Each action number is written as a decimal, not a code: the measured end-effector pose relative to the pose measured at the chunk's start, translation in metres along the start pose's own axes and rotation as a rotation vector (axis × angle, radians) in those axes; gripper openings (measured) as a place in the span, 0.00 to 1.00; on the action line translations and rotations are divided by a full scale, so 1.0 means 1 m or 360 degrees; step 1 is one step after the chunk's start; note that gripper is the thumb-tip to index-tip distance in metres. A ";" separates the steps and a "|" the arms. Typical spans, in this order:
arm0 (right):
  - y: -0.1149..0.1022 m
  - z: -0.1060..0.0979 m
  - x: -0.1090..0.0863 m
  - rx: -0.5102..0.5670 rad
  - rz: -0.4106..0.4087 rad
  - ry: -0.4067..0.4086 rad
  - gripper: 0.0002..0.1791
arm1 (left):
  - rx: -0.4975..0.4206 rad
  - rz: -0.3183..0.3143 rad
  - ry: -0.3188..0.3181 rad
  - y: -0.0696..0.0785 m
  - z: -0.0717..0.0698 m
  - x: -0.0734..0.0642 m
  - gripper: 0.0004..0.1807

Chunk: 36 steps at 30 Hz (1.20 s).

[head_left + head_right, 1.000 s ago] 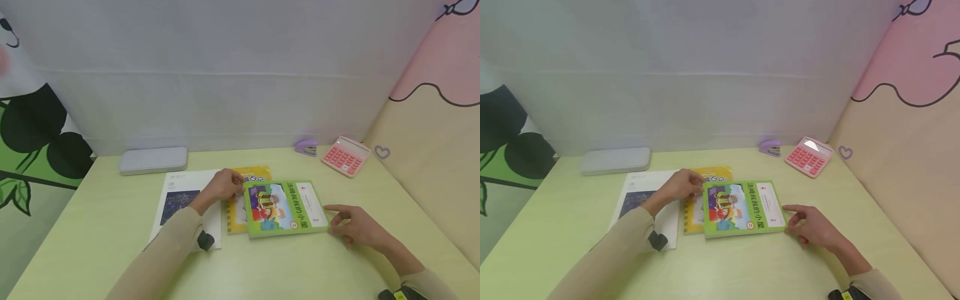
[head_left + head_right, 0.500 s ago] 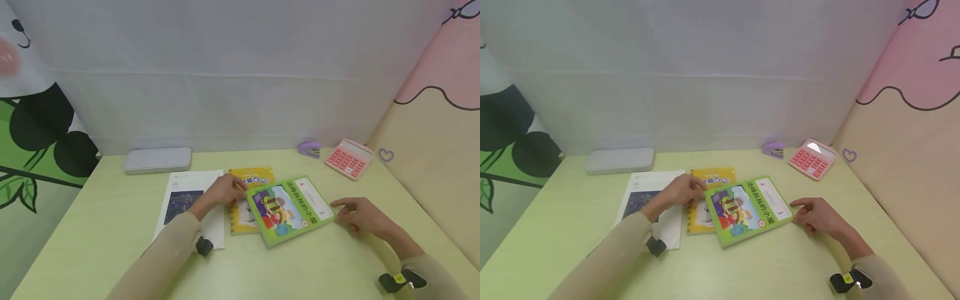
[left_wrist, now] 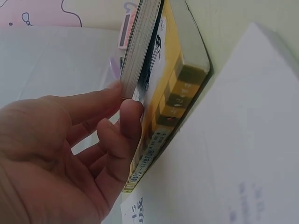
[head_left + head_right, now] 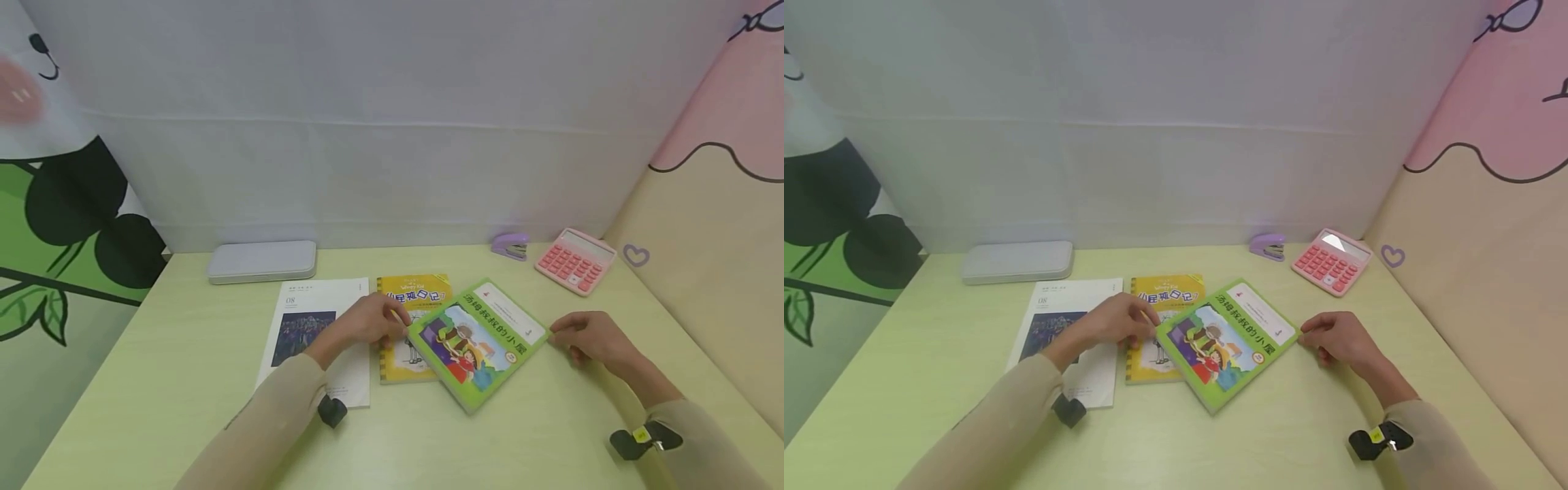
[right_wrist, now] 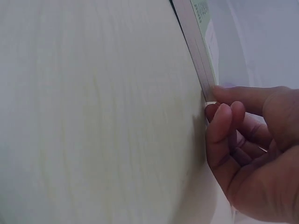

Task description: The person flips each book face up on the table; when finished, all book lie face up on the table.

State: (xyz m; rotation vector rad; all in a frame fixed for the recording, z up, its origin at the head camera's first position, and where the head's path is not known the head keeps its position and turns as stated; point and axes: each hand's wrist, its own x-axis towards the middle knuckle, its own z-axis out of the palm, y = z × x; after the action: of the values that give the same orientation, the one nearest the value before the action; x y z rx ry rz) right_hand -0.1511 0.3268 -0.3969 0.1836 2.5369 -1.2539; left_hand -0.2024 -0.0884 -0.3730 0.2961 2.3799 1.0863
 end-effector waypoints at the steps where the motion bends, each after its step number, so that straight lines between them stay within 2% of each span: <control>1: 0.000 0.000 0.000 0.0000 0.0011 0.0014 0.18 | 0.0003 0.0004 -0.0004 0.000 0.001 0.000 0.04; 8: -0.001 0.004 -0.001 -0.0033 0.0049 0.0109 0.14 | -0.0017 0.0013 0.0001 0.000 0.003 -0.001 0.04; 14: -0.005 0.009 -0.005 -0.0081 0.0031 0.0155 0.16 | -0.0015 0.0033 0.0003 0.002 0.006 -0.003 0.05; 20: -0.011 0.014 -0.009 -0.0119 0.0042 0.0177 0.23 | -0.0001 0.0016 -0.0011 0.006 0.010 -0.004 0.08; 25: -0.014 0.018 -0.010 -0.0118 0.0048 0.0142 0.34 | 0.0027 0.0004 -0.0038 0.010 0.013 -0.006 0.12; 29: -0.016 0.021 -0.010 -0.0162 0.0017 0.0094 0.41 | 0.0048 0.0029 -0.0065 0.012 0.014 -0.008 0.15; 36: -0.019 0.024 -0.011 -0.0190 -0.0022 0.0017 0.48 | 0.0071 0.0078 -0.0125 0.012 0.018 -0.008 0.20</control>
State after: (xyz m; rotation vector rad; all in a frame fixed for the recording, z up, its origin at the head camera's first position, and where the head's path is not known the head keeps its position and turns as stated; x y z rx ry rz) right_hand -0.1406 0.2963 -0.3925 0.1465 2.6170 -1.1050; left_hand -0.1868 -0.0722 -0.3713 0.4075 2.3405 1.0259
